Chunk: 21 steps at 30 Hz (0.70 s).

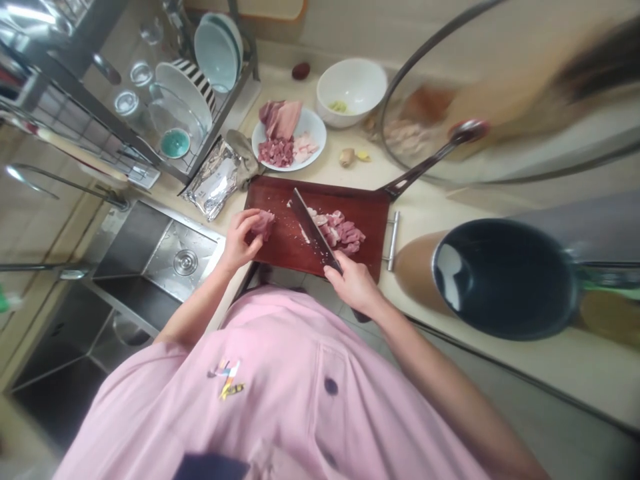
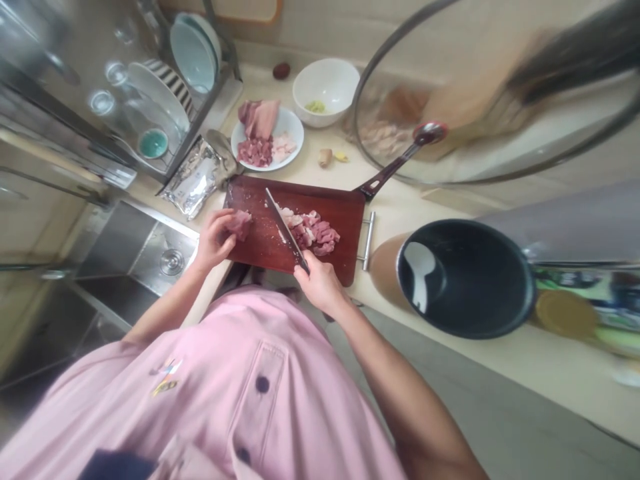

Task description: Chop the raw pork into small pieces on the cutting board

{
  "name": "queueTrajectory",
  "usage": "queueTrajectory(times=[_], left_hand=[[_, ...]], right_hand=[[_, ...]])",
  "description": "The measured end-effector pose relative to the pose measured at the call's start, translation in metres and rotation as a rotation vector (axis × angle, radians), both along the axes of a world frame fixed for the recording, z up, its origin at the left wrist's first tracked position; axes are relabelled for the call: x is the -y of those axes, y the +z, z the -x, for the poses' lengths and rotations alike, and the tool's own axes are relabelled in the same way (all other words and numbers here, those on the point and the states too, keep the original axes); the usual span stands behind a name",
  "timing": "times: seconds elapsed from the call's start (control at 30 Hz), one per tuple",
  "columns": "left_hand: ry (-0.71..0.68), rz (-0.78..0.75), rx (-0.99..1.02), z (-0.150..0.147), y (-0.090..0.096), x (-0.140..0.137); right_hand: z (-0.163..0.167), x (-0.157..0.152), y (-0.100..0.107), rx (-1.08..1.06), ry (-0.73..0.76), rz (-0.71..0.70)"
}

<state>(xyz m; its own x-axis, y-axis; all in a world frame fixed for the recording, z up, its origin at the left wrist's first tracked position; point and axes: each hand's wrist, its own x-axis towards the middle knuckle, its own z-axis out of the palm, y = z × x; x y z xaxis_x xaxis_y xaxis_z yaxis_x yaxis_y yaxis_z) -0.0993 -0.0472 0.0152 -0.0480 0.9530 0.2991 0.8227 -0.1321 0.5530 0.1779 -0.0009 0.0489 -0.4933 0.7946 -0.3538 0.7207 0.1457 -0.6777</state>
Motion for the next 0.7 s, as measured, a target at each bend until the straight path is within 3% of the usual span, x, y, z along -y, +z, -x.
queueTrajectory(times=[0.2, 0.33, 0.7], left_hand=[[0.156, -0.090, -0.012, -0.023, -0.028, -0.009], [0.076, -0.049, -0.040, -0.032, -0.028, -0.005], [0.205, -0.029, -0.102, -0.028, -0.035, -0.009]], right_hand=[[0.015, 0.006, 0.015, 0.111, 0.134, -0.140], [0.018, 0.010, 0.016, 0.186, 0.175, -0.169], [0.017, 0.021, 0.025, 0.284, 0.301, -0.132]])
